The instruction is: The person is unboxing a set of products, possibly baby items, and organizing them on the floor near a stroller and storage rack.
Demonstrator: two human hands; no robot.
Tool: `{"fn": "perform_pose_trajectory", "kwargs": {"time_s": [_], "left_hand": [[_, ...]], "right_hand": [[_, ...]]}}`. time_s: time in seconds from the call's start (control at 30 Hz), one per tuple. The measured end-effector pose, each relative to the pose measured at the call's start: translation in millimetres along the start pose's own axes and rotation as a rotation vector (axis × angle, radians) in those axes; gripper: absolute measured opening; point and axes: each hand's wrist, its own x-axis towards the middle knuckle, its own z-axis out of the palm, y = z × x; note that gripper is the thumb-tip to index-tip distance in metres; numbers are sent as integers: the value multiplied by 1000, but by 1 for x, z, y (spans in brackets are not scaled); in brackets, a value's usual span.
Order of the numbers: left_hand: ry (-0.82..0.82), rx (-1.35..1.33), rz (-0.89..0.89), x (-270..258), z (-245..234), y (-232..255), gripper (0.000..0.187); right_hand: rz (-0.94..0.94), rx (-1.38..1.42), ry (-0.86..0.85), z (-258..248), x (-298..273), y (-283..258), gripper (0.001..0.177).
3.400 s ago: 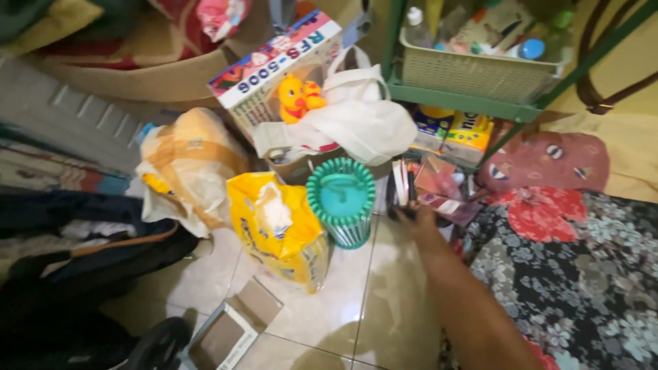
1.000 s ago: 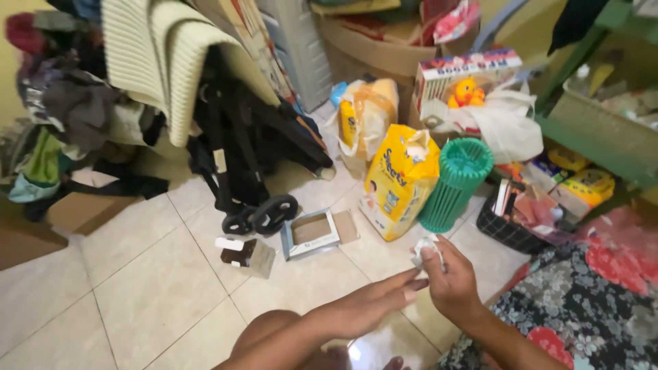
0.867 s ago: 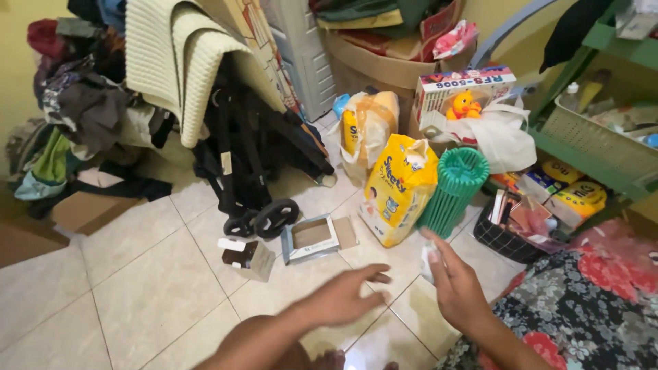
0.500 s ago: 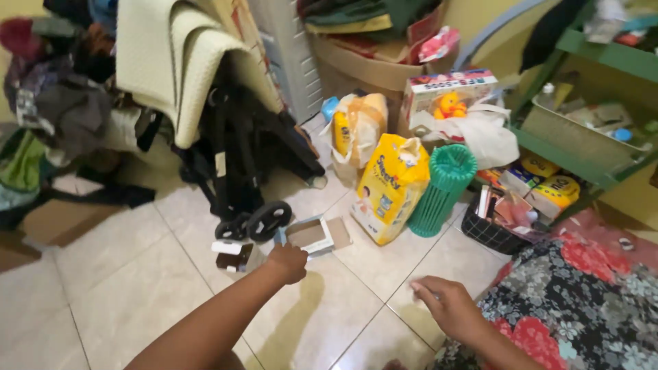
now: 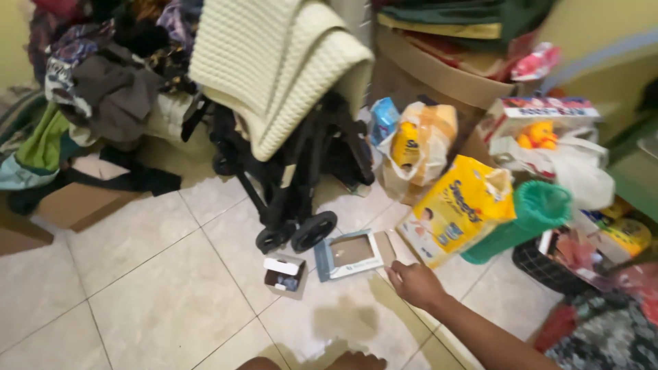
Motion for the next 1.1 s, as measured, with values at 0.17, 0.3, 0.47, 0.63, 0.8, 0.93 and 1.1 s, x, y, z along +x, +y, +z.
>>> {"fn": "perform_pose_trajectory", "kwargs": {"time_s": [0.17,0.3,0.47,0.63,0.8,0.93,1.1], "left_hand": [[-62,-188,-69,-10,-91,-46,43],[-142,-237,-212,-12,-98,-86,43],[-102,-238,-405,-22,-83,-105,43],[14,-300,-319,-38,-105,-76,44],[106,-297,-204,-28,-104,-68,47],[117,-262,-206,-23,-104,-61,47],[127,-244,-254,-24,-128,-48,46]], "right_hand": [[-27,-102,-273,112,63,-25,50],[-19,-207,-421,169,92,-48,77],[29,-319,-430,173,127,-99,113],[20,-457,-458,237,145,-75,110],[6,-450,-385,248,130,-41,102],[-133,-474,-280,225,101,-15,89],[-225,-471,-96,202,84,20,73]]}}
